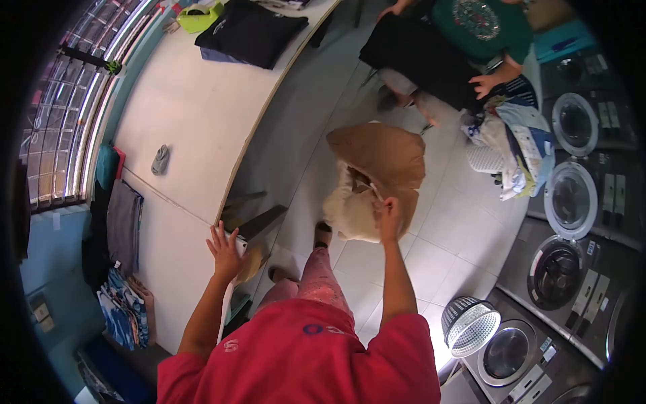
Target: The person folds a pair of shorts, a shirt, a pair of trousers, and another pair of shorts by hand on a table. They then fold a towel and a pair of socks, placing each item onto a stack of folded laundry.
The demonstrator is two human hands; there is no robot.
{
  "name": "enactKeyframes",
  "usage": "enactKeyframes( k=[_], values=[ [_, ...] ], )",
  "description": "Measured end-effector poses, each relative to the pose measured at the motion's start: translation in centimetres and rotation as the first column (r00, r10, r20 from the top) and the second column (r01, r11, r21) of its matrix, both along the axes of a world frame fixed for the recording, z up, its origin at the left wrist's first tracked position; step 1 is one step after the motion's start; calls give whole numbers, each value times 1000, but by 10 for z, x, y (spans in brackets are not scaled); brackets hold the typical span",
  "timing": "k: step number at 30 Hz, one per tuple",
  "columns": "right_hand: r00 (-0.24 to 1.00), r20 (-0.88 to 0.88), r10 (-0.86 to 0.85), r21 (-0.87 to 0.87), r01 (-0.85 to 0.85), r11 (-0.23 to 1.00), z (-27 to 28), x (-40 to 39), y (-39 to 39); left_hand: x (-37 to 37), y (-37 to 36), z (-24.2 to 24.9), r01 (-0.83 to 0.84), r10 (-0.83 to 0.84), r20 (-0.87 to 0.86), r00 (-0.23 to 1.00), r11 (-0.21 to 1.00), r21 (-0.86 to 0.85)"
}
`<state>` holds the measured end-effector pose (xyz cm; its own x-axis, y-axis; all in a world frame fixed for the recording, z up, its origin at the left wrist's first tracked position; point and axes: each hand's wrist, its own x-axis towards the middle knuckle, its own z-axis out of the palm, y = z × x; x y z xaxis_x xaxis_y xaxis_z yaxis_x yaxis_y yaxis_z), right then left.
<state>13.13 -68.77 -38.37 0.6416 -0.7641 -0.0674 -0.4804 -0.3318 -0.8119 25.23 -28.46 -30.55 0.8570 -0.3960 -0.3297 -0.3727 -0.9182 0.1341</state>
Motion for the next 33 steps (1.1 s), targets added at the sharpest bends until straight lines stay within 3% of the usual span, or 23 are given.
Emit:
enactKeyframes(
  k=[3, 6, 10, 12, 14, 15, 16, 18, 23, 25, 27, 29, 31, 32, 33],
  values=[
    [984, 178, -2, -197, 37, 980, 64, -5, -58, -1, 2, -1, -5, 6, 26, 1000, 998, -60],
    [975, 156, 162, -419, -83, 904, 175, 1, -76, -3, 6, 1, -24, 23, -9, 1000, 996, -88],
    [948, 84, 306, -617, -192, 763, 311, 7, -29, -4, 13, -12, 11, -3, 65, 998, 993, -121],
    [932, 72, 356, -673, -218, 707, 359, 6, 12, -4, 12, -17, -47, 49, 10, 999, 989, -142],
    [901, 127, 415, -647, -242, 723, 397, -1, 59, -10, -4, 1, -164, 131, -109, 985, 903, -398],
    [896, 120, 427, -654, -252, 714, 411, -5, 79, -15, -8, 11, -56, -4, -96, 995, 784, -618],
    [867, 144, 477, -662, -274, 698, 422, -9, 100, -24, -11, 21, 39, -128, -49, 991, 606, -795],
    [820, 189, 541, -646, -311, 697, 439, -18, 137, -49, -17, 46, 129, -256, -9, 967, 515, -847],
    [776, 168, 608, -616, -398, 679, 449, -42, 195, -102, 9, 87, -96, -251, -263, 932, 527, -845],
    [777, 121, 617, -536, -472, 700, 445, -50, 211, -112, 29, 84, -207, -114, -309, 944, 524, -826],
    [705, -3, 709, -531, -602, 597, 442, -54, 219, -114, 45, 71, -279, 51, -307, 950, 578, -767],
    [667, -66, 742, -554, -643, 529, 433, -53, 219, -119, 62, 62, -272, 166, -217, 962, 541, -796],
    [622, -129, 772, -578, -680, 451, 422, -51, 214, -125, 79, 58, -329, 164, -285, 944, 447, -832],
    [626, -190, 756, -602, -683, 414, 416, -50, 208, -134, 86, 77, -448, 257, -369, 893, 436, -781],
    [631, -248, 735, -626, -684, 376, 411, -49, 202, -142, 93, 82, -464, 291, -369, 883, 428, -775]
  ],
)
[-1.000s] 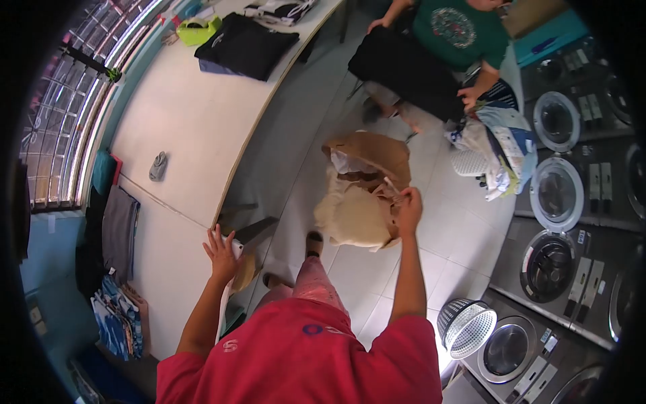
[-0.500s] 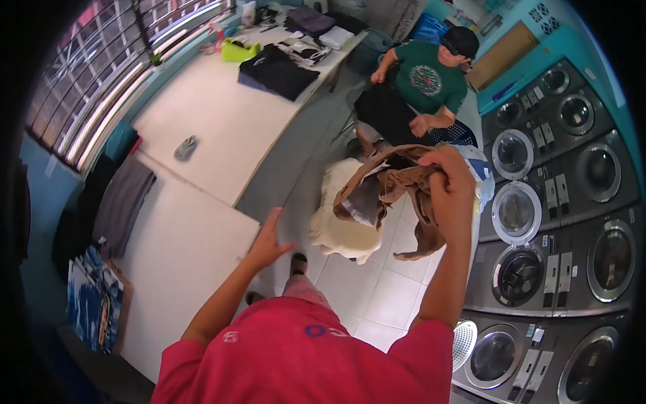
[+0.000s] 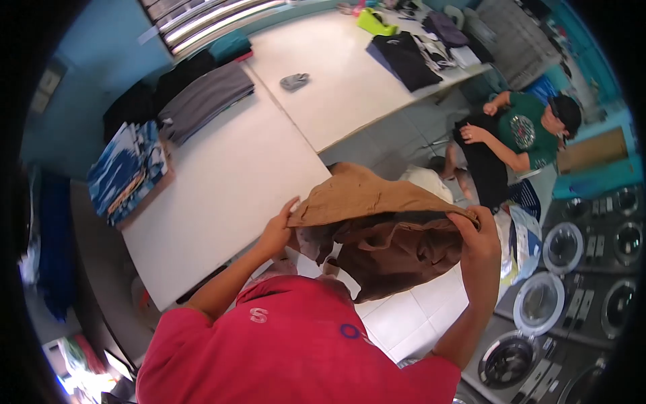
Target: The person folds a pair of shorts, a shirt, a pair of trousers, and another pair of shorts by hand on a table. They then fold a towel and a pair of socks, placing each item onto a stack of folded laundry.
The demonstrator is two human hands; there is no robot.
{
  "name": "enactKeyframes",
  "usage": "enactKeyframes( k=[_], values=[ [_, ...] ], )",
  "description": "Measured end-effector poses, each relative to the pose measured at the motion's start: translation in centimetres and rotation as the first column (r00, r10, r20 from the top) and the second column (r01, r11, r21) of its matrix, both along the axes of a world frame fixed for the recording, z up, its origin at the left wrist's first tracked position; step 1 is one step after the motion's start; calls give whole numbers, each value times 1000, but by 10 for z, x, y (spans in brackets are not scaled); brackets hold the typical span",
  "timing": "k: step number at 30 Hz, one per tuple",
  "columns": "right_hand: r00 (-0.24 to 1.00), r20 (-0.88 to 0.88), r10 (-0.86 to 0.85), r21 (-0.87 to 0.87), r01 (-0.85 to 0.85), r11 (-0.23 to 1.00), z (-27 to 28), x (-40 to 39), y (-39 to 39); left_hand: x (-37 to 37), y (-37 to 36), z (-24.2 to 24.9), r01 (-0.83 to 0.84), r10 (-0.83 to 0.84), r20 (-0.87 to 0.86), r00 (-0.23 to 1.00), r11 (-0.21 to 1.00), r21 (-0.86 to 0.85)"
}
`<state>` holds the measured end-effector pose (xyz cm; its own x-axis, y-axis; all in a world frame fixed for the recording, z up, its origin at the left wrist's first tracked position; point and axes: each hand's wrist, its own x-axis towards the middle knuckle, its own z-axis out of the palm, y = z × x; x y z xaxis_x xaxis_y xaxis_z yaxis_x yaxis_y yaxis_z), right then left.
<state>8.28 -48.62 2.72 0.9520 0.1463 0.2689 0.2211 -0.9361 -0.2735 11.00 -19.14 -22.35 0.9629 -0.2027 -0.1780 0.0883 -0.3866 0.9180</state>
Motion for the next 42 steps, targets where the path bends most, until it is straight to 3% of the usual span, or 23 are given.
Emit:
enactKeyframes(
  k=[3, 5, 6, 9, 10, 12, 13, 16, 18, 20, 23, 25, 27, 28, 29, 30, 32, 34, 36, 38, 40, 42],
  values=[
    [997, -18, 70, -138, -72, 988, -10, 4, -22, -26, 16, 20, -166, 163, -58, 985, 985, -55],
    [995, -27, 94, -191, -97, 977, -22, 5, -38, -43, 20, 50, -227, 209, -89, 974, 916, -332],
    [992, -29, 123, -184, -127, 975, -27, 7, -45, -51, 21, 59, -255, 238, -91, 967, 911, -325],
    [960, 111, 257, -308, -212, 927, -38, 16, -59, -79, 28, 79, -398, 323, -233, 917, 717, -573],
    [954, 106, 281, -299, -239, 924, -42, 19, -63, -91, 30, 89, -421, 349, -238, 907, 710, -564],
    [908, 163, 387, -274, -335, 901, -50, 28, -71, -114, 31, 113, -639, 565, -336, 753, 510, -576],
    [933, 147, 329, -127, -312, 942, -56, 29, -67, -125, 30, 123, -662, 617, -317, 720, 473, -582],
    [837, 84, 541, -261, -505, 823, -62, 38, -55, -154, 35, 131, -703, 719, -280, 636, 390, -595],
    [785, 43, 619, -222, -596, 771, -70, 48, -42, -166, 40, 133, -765, 815, -249, 523, 321, -558],
    [678, -39, 734, -151, -730, 667, -88, 55, -29, -179, 50, 125, -755, 841, -170, 513, 349, -555],
    [578, -82, 812, -64, -816, 575, -107, 63, -19, -193, 58, 119, -810, 882, -178, 436, 299, -505],
    [519, -103, 848, -6, -853, 522, -106, 72, -9, -201, 66, 124, -762, 872, -242, 426, 201, -615],
    [587, -16, 810, 300, -770, 564, -93, 82, -2, -203, 74, 144, -738, 868, -286, 406, 127, -663],
    [580, -17, 814, 300, -774, 557, -83, 90, 5, -199, 79, 157, -701, 854, -324, 407, 65, -710],
    [569, 56, 820, 330, -786, 523, -71, 102, 14, -185, 80, 168, -665, 886, -323, 332, -23, -747],
    [557, 132, 820, 356, -799, 485, -63, 115, 26, -172, 92, 171, -660, 889, -319, 328, -26, -751],
    [593, 93, 800, 448, -742, 498, -57, 157, 51, -138, 129, 174, -476, 830, -283, 481, -24, -879],
    [702, 6, 712, 545, -599, 587, -59, 199, 97, -86, 183, 156, -474, 786, -357, 504, -94, -875],
    [747, 84, 659, 689, -521, 503, -91, 240, 153, -17, 198, 146, -373, 779, -441, 446, -286, -883],
    [839, 253, 483, 487, -541, 685, -158, 292, 187, 38, 228, 81, -326, 878, -238, 416, -100, -940],
    [925, 56, 375, 427, -362, 829, -230, 312, 203, 66, 227, 27, -476, 855, -114, 507, 167, -864],
    [889, -312, 334, 535, -126, 835, -259, 281, 232, 72, 207, -26, -699, 778, 16, 628, 574, -426]
  ],
)
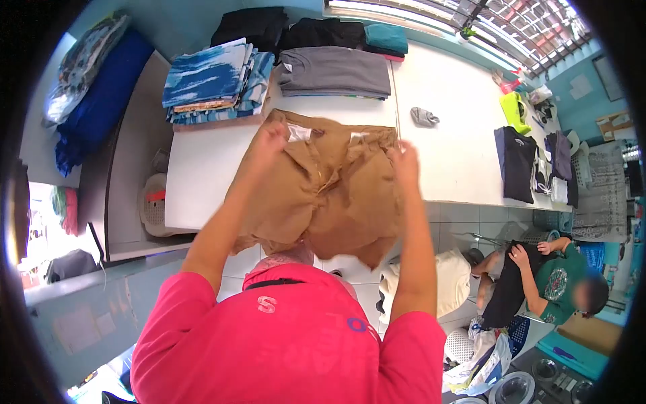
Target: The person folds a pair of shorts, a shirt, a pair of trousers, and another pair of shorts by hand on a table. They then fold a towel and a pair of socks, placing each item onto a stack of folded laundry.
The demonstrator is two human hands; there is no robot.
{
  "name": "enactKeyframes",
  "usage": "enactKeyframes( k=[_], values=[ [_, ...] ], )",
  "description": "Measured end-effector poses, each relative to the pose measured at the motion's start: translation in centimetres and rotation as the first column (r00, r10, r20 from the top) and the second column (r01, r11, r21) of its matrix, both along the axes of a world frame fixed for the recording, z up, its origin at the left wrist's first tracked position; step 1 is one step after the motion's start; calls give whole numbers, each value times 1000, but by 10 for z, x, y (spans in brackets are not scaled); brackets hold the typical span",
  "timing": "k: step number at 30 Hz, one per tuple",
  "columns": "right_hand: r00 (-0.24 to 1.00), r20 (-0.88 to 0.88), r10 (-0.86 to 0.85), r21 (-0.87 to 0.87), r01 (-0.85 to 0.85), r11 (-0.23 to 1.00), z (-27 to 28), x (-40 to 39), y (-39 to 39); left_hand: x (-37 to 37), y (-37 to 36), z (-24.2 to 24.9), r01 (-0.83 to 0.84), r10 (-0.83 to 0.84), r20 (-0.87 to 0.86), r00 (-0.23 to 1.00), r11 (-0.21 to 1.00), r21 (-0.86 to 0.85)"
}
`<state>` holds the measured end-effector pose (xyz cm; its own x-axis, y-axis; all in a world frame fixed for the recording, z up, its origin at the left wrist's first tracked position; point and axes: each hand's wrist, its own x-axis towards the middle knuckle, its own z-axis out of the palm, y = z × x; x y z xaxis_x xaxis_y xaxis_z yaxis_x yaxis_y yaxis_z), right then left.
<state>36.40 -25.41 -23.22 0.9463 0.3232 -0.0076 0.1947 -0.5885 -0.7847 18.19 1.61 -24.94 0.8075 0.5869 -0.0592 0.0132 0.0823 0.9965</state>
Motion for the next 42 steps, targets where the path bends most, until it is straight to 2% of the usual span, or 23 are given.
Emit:
enactKeyframes(
  k=[2, 4, 5, 7, 8, 10, 11, 13, 17, 19, 20, 22, 23, 25, 26, 28, 29, 31, 32, 34, 38, 41, 42],
  values=[
    [948, 38, 317, -54, -315, 948, -34, -32, 6, -15, -9, -56, 261, -205, -177, 963, 874, 409],
    [946, 108, 305, -148, -288, 946, -77, -61, 9, -32, -23, -66, 362, -102, -372, 923, 560, 745],
    [951, 101, 293, -155, -276, 949, -77, -74, 12, -35, -27, -64, 373, -117, -375, 920, 561, 739],
    [943, 231, 241, -313, -163, 936, -70, -90, 20, -31, -31, -54, 405, -77, -403, 912, 320, 856],
    [945, 228, 232, -318, -153, 936, -67, -91, 23, -24, -27, -53, 410, -89, -403, 911, 321, 854],
    [950, 238, 202, -343, -112, 932, -61, -89, 27, -12, -20, -51, 384, -87, -402, 911, 527, 758],
    [952, 232, 202, -348, -113, 931, -60, -85, 27, -5, -17, -46, 389, -90, -406, 909, 531, 753],
    [947, 298, 123, -198, -65, 978, -58, -70, 30, 14, -8, -36, 294, -32, -306, 951, 385, 875],
    [875, 422, 237, -169, -181, 969, -25, -40, 55, 37, -3, -34, 339, 44, -366, 930, 286, 896],
    [786, 450, 424, -191, -379, 906, -16, -25, 70, 49, -4, -32, 637, 109, -699, 707, 331, 696],
    [786, 452, 421, -175, -385, 906, -23, -18, 75, 52, -3, -33, 639, 123, -701, 702, 324, 697],
    [669, 405, 624, -357, -512, 781, -39, -10, 82, 55, -6, -41, 560, 158, -619, 769, 299, 773],
    [671, 396, 627, -350, -521, 779, -39, -9, 82, 57, -7, -40, 569, 162, -629, 760, 301, 765],
    [691, 194, 696, -628, -457, 629, -38, -5, 84, 65, -3, -37, 554, 62, -598, 799, 310, 773],
    [692, 187, 697, -626, -463, 628, -45, -2, 85, 73, -3, -34, 560, 62, -605, 794, 313, 767],
    [742, 41, 669, -738, -429, 522, -62, 6, 84, 93, -9, -27, 377, -81, -374, 924, 358, 854],
    [742, 30, 670, -738, -436, 515, -63, 9, 81, 105, -11, -26, 384, -82, -382, 921, 365, 848],
    [758, -39, 651, -660, -508, 553, -53, 13, 73, 124, -17, -28, 402, -140, -378, 915, 243, 883],
    [759, -56, 649, -661, -515, 546, -49, 13, 69, 128, -20, -35, 413, -146, -387, 910, 253, 875],
    [845, 37, 534, -313, -498, 809, -39, 10, 59, 133, -25, -48, 460, -143, -439, 887, 191, 867],
    [895, 48, 444, -245, -421, 874, -10, -4, 26, 134, -25, -64, 463, -175, -429, 886, 301, 834],
    [913, 37, 405, -329, -372, 868, -6, -23, -5, 134, -24, -65, 424, -175, -388, 905, 279, 862],
    [908, 108, 405, -376, -340, 862, -16, -33, -15, 133, -26, -68, 409, -158, -377, 913, 313, 857]
  ],
)
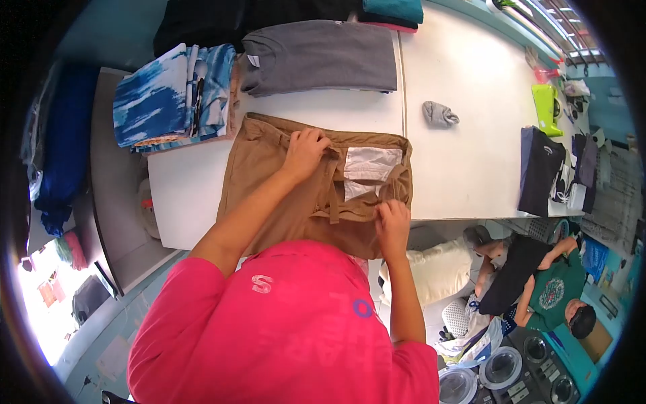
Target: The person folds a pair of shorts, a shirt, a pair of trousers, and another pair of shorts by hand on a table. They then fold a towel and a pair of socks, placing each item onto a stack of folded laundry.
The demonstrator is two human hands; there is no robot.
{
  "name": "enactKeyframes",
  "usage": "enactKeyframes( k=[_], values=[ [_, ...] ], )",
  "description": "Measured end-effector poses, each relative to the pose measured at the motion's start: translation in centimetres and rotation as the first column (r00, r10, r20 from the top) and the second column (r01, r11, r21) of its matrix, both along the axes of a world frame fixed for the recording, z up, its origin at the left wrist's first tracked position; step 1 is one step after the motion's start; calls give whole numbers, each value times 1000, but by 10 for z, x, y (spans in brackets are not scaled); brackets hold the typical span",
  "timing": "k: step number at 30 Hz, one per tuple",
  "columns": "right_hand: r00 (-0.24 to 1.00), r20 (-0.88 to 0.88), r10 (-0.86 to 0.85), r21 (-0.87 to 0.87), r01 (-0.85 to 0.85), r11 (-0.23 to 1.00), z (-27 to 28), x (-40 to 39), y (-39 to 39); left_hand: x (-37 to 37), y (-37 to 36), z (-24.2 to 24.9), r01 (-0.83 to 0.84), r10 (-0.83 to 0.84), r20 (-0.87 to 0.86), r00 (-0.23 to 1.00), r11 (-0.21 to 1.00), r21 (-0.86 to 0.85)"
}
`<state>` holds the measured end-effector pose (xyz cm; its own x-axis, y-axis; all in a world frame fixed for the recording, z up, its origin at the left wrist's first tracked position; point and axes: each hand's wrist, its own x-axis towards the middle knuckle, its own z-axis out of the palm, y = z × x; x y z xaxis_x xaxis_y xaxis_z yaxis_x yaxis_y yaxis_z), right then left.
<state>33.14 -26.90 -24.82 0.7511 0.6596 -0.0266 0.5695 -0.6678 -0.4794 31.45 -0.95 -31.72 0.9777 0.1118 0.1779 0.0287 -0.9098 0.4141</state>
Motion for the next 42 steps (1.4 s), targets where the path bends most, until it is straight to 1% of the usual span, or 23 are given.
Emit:
enactKeyframes(
  k=[2, 4, 6, 8, 9, 11, 12, 13, 14, 16, 19, 23, 26, 27, 28, 30, 31, 35, 37, 38, 39, 40, 42],
  values=[
    [995, 99, -3, -22, 5, 1000, -17, -10, -17, -2, -2, -1, -26, 27, 19, 999, 999, -27],
    [989, -121, 88, -13, -90, 996, -29, -11, -28, -3, -3, 1, -26, 27, 12, 1000, 1000, -12],
    [985, -172, 6, -11, -8, 1000, -20, -10, -15, -4, -4, 13, -40, 43, 82, 996, 999, -30],
    [989, 120, -84, 136, 68, 988, 4, -1, 17, -5, -6, 30, -42, 49, 156, 986, 998, -48],
    [988, 123, -90, 139, 72, 988, 10, 4, 30, -10, -6, 39, 0, 15, 150, 989, 995, -102],
    [946, 317, 64, -15, -62, 998, 13, 11, 51, -26, -6, 43, 42, -21, 134, 991, 988, -149],
    [948, 312, 62, -8, -62, 998, 9, 10, 55, -36, -6, 38, 104, -79, 130, 988, 975, -197],
    [946, 305, 114, -138, -75, 988, 1, 9, 59, -45, -7, 34, 164, -135, 131, 982, 956, -244],
    [942, 290, 167, -267, -87, 960, -7, 9, 62, -55, -9, 33, 162, -134, 128, 983, 957, -239],
    [964, 216, 158, -287, -91, 953, -21, 15, 59, -80, -20, 31, 196, -236, -63, 970, 904, -379],
    [981, 168, 100, -318, -42, 947, -28, 23, 55, -102, -33, 28, 245, -327, -225, 918, 913, -327],
    [975, 175, 135, -352, -66, 934, -27, 35, 50, -106, -38, 28, 177, -273, -255, 927, 922, -345],
    [984, 142, 105, -257, -66, 964, -21, 45, 50, -107, -36, 29, 187, -284, -283, 916, 927, -325],
    [934, -312, -176, 12, 189, 982, -18, 58, 45, -108, -35, 28, 193, -285, -282, 916, 930, -313],
    [619, -739, -264, 128, 515, 848, -16, 72, 39, -108, -35, 27, 199, -286, -281, 916, 933, -301],
    [353, -935, 40, 351, 898, 267, -12, 96, 19, -109, -35, 24, 199, -279, -282, 918, 939, -280],
    [353, -935, 38, 350, 899, 264, -13, 96, 16, -109, -36, 23, 202, -274, -282, 919, 944, -260],
    [521, -662, -539, 573, 815, 84, 10, 91, 15, -112, -37, 19, 217, -265, -253, 930, 955, -202],
    [875, -320, -363, 434, 476, 765, 5, 69, 7, -112, -37, 20, 212, -260, -201, 944, 949, -232],
    [988, -94, -121, 311, 144, 939, 6, 63, 7, -113, -37, 18, 212, -260, -201, 944, 949, -232],
    [980, 84, 180, 103, -189, 977, 7, 57, 9, -113, -37, 16, 226, -268, -179, 947, 948, -222],
    [980, 84, 181, 105, -189, 976, 8, 50, 10, -114, -37, 14, 239, -274, -158, 948, 948, -210],
    [915, 170, 366, -100, -353, 930, 8, 39, 14, -113, -34, 15, 253, -292, -166, 942, 942, -218]
  ],
)
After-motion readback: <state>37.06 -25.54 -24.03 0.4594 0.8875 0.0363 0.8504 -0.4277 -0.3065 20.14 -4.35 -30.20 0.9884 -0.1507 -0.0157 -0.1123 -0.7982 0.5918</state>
